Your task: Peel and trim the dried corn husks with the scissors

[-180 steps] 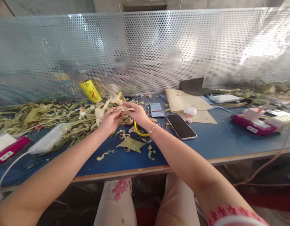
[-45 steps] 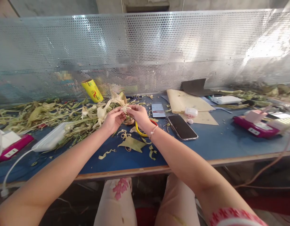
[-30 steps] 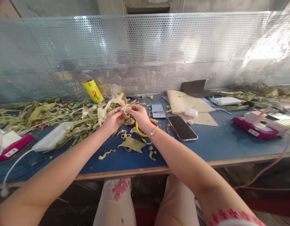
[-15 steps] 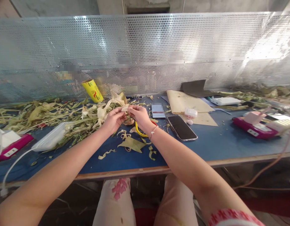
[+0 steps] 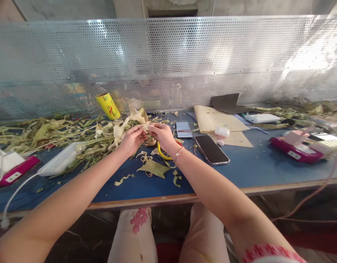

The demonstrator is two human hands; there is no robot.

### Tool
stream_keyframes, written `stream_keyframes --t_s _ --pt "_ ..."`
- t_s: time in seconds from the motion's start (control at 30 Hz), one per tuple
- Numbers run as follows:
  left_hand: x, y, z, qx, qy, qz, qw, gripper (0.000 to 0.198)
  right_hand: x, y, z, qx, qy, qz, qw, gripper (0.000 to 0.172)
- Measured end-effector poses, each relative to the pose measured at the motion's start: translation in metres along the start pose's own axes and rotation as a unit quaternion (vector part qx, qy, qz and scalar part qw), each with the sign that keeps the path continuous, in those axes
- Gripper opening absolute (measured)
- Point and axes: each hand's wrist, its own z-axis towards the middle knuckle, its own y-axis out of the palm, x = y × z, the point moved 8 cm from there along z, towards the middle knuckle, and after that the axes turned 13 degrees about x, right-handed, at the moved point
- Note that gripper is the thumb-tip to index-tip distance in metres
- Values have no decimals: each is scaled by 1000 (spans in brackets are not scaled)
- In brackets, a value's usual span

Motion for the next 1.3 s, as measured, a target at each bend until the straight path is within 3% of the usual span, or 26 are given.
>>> stream_keyframes --t_s 0.17,0.53,1.0,1.3 --pt "-1 -1 0 6 -8 -8 1000 11 1 -4 2 26 13 17 999 5" --pt "0 1 -1 -4 -12 -28 1000 2 -2 -3 1 25 10 37 999 5" --pt "2 -2 -1 18 0 8 1000 23 -3 5 -5 -26 -20 -3 999 15" --pt "3 -3 -1 12 3 14 1000 22 -3 3 -2 -18 -35 -15 999 21"
